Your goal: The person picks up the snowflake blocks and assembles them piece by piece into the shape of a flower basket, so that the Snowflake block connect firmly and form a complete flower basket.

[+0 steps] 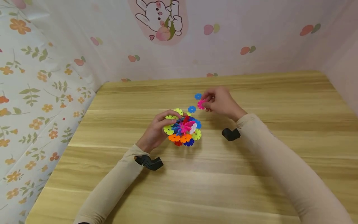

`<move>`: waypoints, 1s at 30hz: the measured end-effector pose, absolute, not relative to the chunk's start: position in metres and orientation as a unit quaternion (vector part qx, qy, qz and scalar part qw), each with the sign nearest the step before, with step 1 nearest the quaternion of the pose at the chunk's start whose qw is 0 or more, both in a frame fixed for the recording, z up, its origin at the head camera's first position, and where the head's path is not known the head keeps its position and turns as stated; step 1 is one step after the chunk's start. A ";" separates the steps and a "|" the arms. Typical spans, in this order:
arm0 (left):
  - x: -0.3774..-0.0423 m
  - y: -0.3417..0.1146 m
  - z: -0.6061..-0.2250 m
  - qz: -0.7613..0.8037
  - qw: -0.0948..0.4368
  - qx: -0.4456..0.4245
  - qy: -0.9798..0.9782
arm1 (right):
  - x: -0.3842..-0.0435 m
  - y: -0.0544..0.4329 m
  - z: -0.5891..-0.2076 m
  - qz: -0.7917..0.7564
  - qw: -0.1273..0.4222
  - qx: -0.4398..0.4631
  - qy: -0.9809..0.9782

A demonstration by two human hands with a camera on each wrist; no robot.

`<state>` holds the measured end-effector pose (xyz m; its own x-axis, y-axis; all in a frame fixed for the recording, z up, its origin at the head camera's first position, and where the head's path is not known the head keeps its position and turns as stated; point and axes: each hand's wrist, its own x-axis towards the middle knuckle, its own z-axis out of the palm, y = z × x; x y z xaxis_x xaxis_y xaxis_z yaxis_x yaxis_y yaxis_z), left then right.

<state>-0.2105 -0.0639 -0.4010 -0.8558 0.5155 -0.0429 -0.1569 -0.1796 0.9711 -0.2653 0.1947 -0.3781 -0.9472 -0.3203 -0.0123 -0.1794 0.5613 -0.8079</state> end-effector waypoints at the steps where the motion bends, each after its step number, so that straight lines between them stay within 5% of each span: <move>1: -0.210 -0.064 -0.401 0.753 0.221 0.149 0.602 | -0.259 0.193 -0.374 -0.459 0.086 -0.143 0.873; 11: -0.209 -0.063 -0.403 0.747 0.204 0.167 0.610 | -0.213 0.182 -0.350 -0.493 0.099 -0.146 0.852; 30: -0.206 -0.058 -0.407 0.784 0.175 0.148 0.577 | -0.200 0.179 -0.360 -0.520 0.057 -0.161 0.837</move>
